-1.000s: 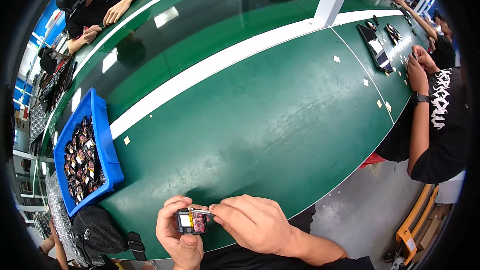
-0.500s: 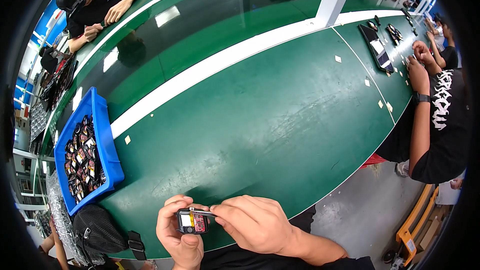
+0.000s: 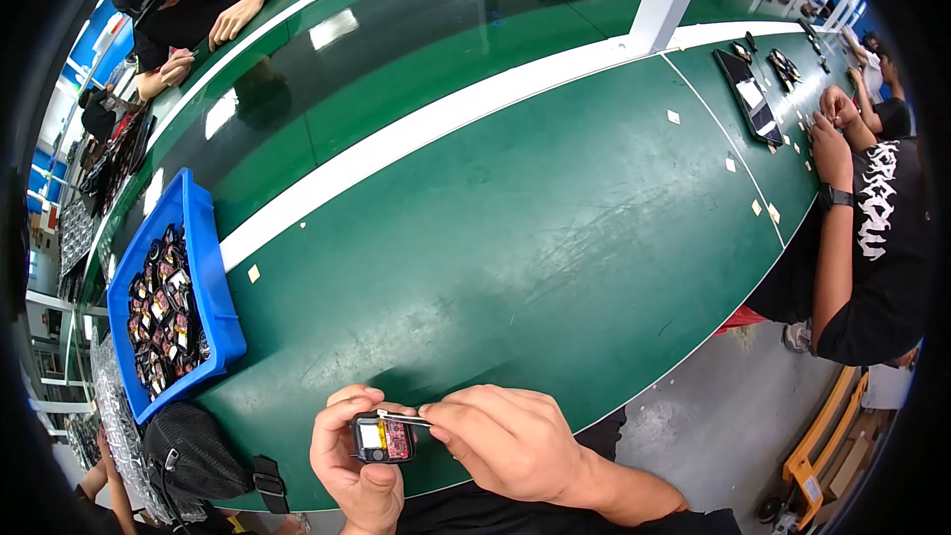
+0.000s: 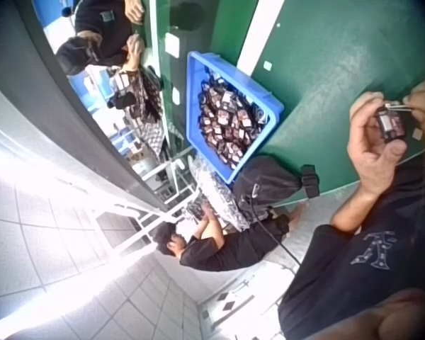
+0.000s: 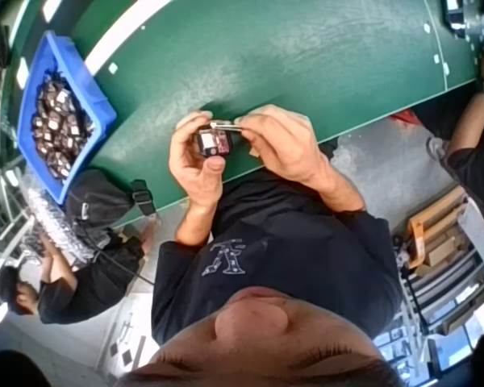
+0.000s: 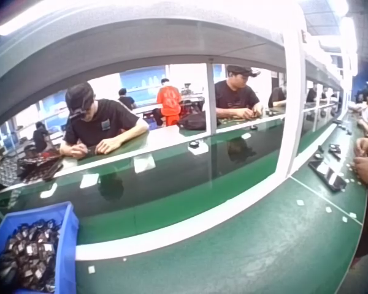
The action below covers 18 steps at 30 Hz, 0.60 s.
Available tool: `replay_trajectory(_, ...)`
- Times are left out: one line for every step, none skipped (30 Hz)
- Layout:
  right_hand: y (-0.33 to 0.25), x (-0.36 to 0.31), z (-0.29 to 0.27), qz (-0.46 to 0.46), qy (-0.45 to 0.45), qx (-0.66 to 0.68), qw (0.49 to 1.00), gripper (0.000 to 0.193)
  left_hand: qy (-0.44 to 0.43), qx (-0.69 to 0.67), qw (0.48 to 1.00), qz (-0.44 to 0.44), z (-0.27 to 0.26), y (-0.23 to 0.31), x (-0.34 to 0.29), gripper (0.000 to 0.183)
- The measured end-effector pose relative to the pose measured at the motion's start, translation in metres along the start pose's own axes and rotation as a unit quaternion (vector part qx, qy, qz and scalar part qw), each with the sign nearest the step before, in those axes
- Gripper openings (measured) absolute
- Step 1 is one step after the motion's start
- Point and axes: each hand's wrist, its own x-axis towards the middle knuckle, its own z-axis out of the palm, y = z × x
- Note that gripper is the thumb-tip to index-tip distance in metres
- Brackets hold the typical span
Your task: Manually assemble small electronic components, specifically inserting small pieces into a circuit board housing using tweezers.
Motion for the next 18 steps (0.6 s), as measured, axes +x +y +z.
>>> replay_trajectory(0.0, -0.0001, 0.0002, 0.0, 0.002, 0.001, 1.0, 0.025, 0.0, 0.001, 1.0, 0.002, 0.0, 0.0001, 0.0, 0.076)
replay_trajectory(0.0, -0.0001, 0.0004, 0.0, 0.003, 0.001, 1.0, 0.026, 0.0, 0.002, 1.0, 0.002, -0.0003, -0.0002, -0.0001, 0.076)
replay_trajectory(0.0002, -0.0002, 0.0005, 0.0, 0.003, 0.001, 1.0, 0.026, -0.001, 0.002, 1.0, 0.001, -0.0006, -0.0006, -0.0003, 0.077)
replay_trajectory(0.0003, -0.0003, 0.0006, 0.0, 0.004, 0.002, 1.0, 0.026, -0.002, 0.002, 1.0, 0.0, -0.0009, -0.0008, -0.0004, 0.077)
replay_trajectory(0.0005, -0.0005, 0.0006, 0.0, 0.005, 0.003, 1.0, 0.026, -0.002, 0.003, 1.0, 0.0, -0.0009, -0.0006, -0.0002, 0.077)
replay_trajectory(0.0008, -0.0006, 0.0007, 0.0, 0.005, 0.003, 1.0, 0.026, -0.003, 0.004, 1.0, 0.0, -0.0008, -0.0001, 0.0, 0.077)
replay_trajectory(0.0011, -0.0005, 0.0008, -0.001, 0.006, 0.003, 1.0, 0.026, -0.004, 0.005, 1.0, 0.0, -0.0007, 0.0001, 0.0001, 0.076)
replay_trajectory(0.0013, -0.0006, 0.0009, -0.002, 0.006, 0.003, 1.0, 0.026, -0.004, 0.005, 1.0, 0.0, -0.0007, -0.0001, 0.0, 0.076)
replay_trajectory(0.0017, -0.0008, 0.0011, -0.001, 0.007, 0.004, 1.0, 0.026, -0.004, 0.004, 1.0, 0.001, -0.0009, -0.0006, -0.0001, 0.076)
replay_trajectory(0.0021, -0.001, 0.0013, -0.004, 0.008, 0.002, 1.0, 0.026, -0.005, 0.004, 1.0, 0.001, -0.0009, -0.0008, -0.0002, 0.076)
replay_trajectory(0.0025, -0.0012, 0.0014, -0.006, 0.01, 0.001, 1.0, 0.026, -0.005, 0.004, 1.0, 0.001, -0.0008, -0.0007, -0.0001, 0.076)
replay_trajectory(0.0024, -0.0008, 0.0018, -0.006, 0.01, 0.001, 1.0, 0.026, -0.004, 0.005, 1.0, 0.002, -0.0007, -0.0006, 0.0, 0.076)
replay_trajectory(0.002, -0.0001, 0.0025, -0.012, 0.018, -0.011, 1.0, 0.021, -0.004, 0.007, 1.0, 0.002, -0.0007, -0.0005, 0.0001, 0.076)
replay_trajectory(0.0019, 0.0004, 0.003, -0.019, 0.025, -0.022, 0.999, 0.016, -0.004, 0.007, 1.0, 0.002, -0.0008, -0.0006, 0.0001, 0.076)
replay_trajectory(0.002, 0.0004, 0.0033, -0.019, 0.025, -0.022, 0.999, 0.016, -0.003, 0.007, 1.0, 0.002, -0.0009, -0.0008, 0.0001, 0.076)
replay_trajectory(0.0023, 0.0003, 0.0036, -0.021, 0.028, -0.026, 0.999, 0.016, -0.003, 0.006, 1.0, 0.001, -0.001, -0.0009, 0.0, 0.076)
replay_trajectory(0.0024, 0.0002, 0.0039, -0.023, 0.03, -0.03, 0.999, 0.017, -0.002, 0.006, 1.0, 0.001, -0.001, -0.0008, 0.0001, 0.076)
replay_trajectory(0.0023, 0.0005, 0.0039, -0.023, 0.03, -0.03, 0.999, 0.017, -0.002, 0.008, 1.0, 0.0, -0.0009, -0.0007, 0.0002, 0.076)
